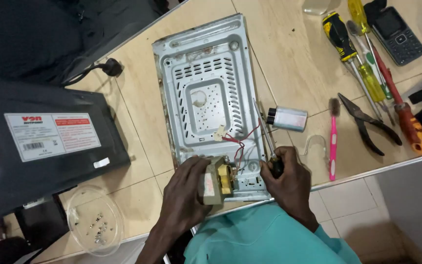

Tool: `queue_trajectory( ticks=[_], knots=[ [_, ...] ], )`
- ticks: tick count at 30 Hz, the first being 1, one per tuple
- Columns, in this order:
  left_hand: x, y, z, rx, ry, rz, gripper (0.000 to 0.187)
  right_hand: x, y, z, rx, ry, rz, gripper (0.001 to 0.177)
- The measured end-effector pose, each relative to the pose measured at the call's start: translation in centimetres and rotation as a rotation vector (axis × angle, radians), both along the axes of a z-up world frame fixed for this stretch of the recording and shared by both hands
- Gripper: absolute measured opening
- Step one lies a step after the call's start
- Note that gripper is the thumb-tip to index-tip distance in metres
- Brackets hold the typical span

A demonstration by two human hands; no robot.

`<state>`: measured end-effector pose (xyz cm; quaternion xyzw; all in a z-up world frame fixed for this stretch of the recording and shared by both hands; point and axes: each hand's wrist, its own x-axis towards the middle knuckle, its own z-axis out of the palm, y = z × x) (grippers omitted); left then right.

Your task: Disassembling a microwave oven to remove or repair internal components like the transformer using a screwdriver.

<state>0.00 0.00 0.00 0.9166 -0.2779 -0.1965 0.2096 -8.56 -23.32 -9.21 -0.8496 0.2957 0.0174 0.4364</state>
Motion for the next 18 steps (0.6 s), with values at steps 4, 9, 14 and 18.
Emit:
queue_trajectory(
  ticks=[4, 9, 14, 18],
  knots=[
    [-0.32, 0.11, -0.34, -0.021, -0.01, 0.02, 0.103, 0.11, 0.05, -0.04, 0.032, 0.033, -0.018, 0.041],
    [-0.5, -0.3, 0.06, -0.069, -0.048, 0.031, 0.102, 0.39, 0.02, 0.12, -0.003, -0.027, -0.008, 0.04],
    [-0.39, -0.45, 0.05, -0.056, -0.024, 0.045, 0.099, 0.57, -0.04, 0.39, 0.013, 0.01, -0.019, 0.038],
    [-0.41, -0.46, 0.05, -0.033, -0.02, 0.048, 0.099, 0.44, -0.01, 0.0, 0.018, -0.004, -0.028, 0.037]
  ],
)
